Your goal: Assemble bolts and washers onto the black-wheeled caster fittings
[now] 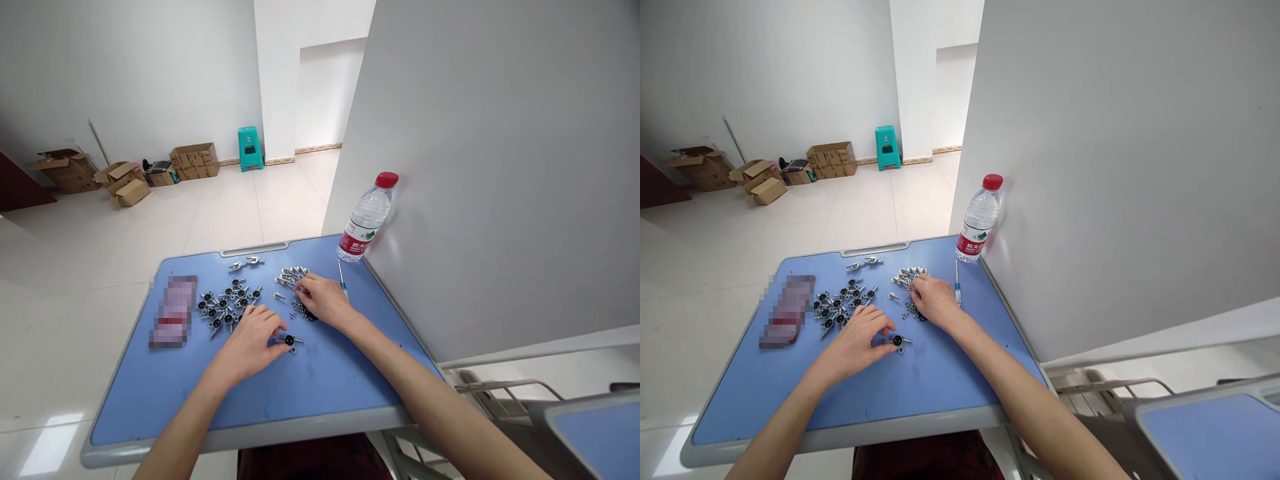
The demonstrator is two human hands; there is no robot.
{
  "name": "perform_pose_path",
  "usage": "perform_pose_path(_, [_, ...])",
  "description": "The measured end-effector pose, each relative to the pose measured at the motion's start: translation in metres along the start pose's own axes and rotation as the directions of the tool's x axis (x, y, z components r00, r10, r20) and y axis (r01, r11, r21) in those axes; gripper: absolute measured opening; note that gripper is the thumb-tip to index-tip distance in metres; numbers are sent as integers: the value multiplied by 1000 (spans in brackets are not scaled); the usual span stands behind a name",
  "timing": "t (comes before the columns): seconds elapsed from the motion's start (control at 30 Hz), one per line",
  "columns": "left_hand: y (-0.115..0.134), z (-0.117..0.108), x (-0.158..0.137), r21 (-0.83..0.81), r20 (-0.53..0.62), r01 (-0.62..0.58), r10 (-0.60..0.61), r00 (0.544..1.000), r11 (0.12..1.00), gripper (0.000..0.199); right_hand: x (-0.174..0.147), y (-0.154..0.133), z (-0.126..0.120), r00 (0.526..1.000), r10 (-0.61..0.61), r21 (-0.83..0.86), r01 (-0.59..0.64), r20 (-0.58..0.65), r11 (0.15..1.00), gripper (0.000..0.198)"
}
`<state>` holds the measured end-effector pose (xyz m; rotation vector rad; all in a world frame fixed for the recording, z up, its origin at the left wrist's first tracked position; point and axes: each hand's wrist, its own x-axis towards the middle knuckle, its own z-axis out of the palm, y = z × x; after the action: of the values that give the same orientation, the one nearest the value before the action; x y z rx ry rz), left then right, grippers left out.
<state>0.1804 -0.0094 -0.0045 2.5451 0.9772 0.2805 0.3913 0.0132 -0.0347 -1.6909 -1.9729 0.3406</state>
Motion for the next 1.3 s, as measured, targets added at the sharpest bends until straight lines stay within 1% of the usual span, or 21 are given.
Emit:
perform_pose_path(0.13, [1,3,0,-4,13,-6,6,1000,1000,15,-2,-1,-12,994,54,135,-40,-99,990,11])
perform_pose_path(0.2, [1,5,1,-13,23,-11,11,1000,1000,16,-5,-4,-15,993,72,250,-48,-89,967,13])
perform_pose_path(0.23, [1,6,1,-24,25,-4,5,1000,1000,17,-7,-5,-16,996,77,351,-54,-53,935,14])
perform_pose_path(0.27, [0,6,1,-41,22,9,-8,1000,999,18,-9,-6,-16,997,76,465,-66,-2,883,16])
perform_pose_path(0.33, [0,5,2,-101,-15,54,-55,998,993,17,-13,-10,-15,994,53,661,-105,99,743,17])
perform_pose_path(0.37, [-1,5,3,-149,-44,80,-88,995,986,15,-16,-12,-14,990,38,719,-122,132,685,17])
perform_pose_path(0.4, [-1,4,3,-207,-73,103,-121,990,973,13,-19,-15,-13,989,27,744,-126,144,656,16])
perform_pose_path(0.47, [-2,2,4,-333,-100,129,-171,980,934,15,-25,-21,-12,991,4,761,-107,136,639,12])
perform_pose_path(0.57, [-4,1,5,-445,-88,138,-197,976,885,23,-34,-29,-13,992,-46,710,-50,115,702,8])
perform_pose_path(0.63, [-5,2,5,-430,-108,118,-181,978,895,25,-38,-34,-14,989,-89,673,-17,122,739,9])
perform_pose_path(0.67, [-6,3,5,-393,-134,92,-156,979,915,25,-40,-35,-15,986,-102,662,-9,129,750,9])
perform_pose_path(0.77, [-7,5,5,-170,-246,-28,-15,969,985,28,-41,-34,-16,981,-94,650,-41,172,759,10])
perform_pose_path(0.83, [-8,5,5,26,-286,-96,100,953,995,30,-40,-32,-17,974,-64,672,-102,218,734,12])
perform_pose_path(0.9, [-7,5,4,187,-266,-148,195,944,971,33,-39,-28,-17,955,-50,692,-176,293,700,15])
perform_pose_path(0.93, [-7,5,4,240,-242,-173,231,942,955,35,-39,-26,-17,942,-48,688,-207,332,696,14])
perform_pose_path(1.0, [-6,5,3,281,-192,-215,274,942,935,35,-40,-24,-18,924,-30,630,-236,382,740,11])
perform_pose_path(1.07, [-6,4,2,239,-148,-227,267,952,944,29,-42,-24,-20,930,-13,541,-203,368,816,10])
perform_pose_path(1.13, [-5,2,0,147,-108,-188,205,973,971,15,-44,-26,-23,940,-27,462,-142,339,876,11])
perform_pose_path(1.17, [-4,2,0,102,-87,-151,160,983,983,11,-45,-28,-23,944,-46,429,-106,328,897,12])
perform_pose_path(1.23, [-3,1,-1,43,-39,-85,87,995,995,20,-46,-31,-23,944,-85,361,-39,320,932,14])
perform_pose_path(1.3, [-2,3,0,29,10,-61,61,998,998,22,-48,-33,-21,941,-112,286,18,318,958,15])
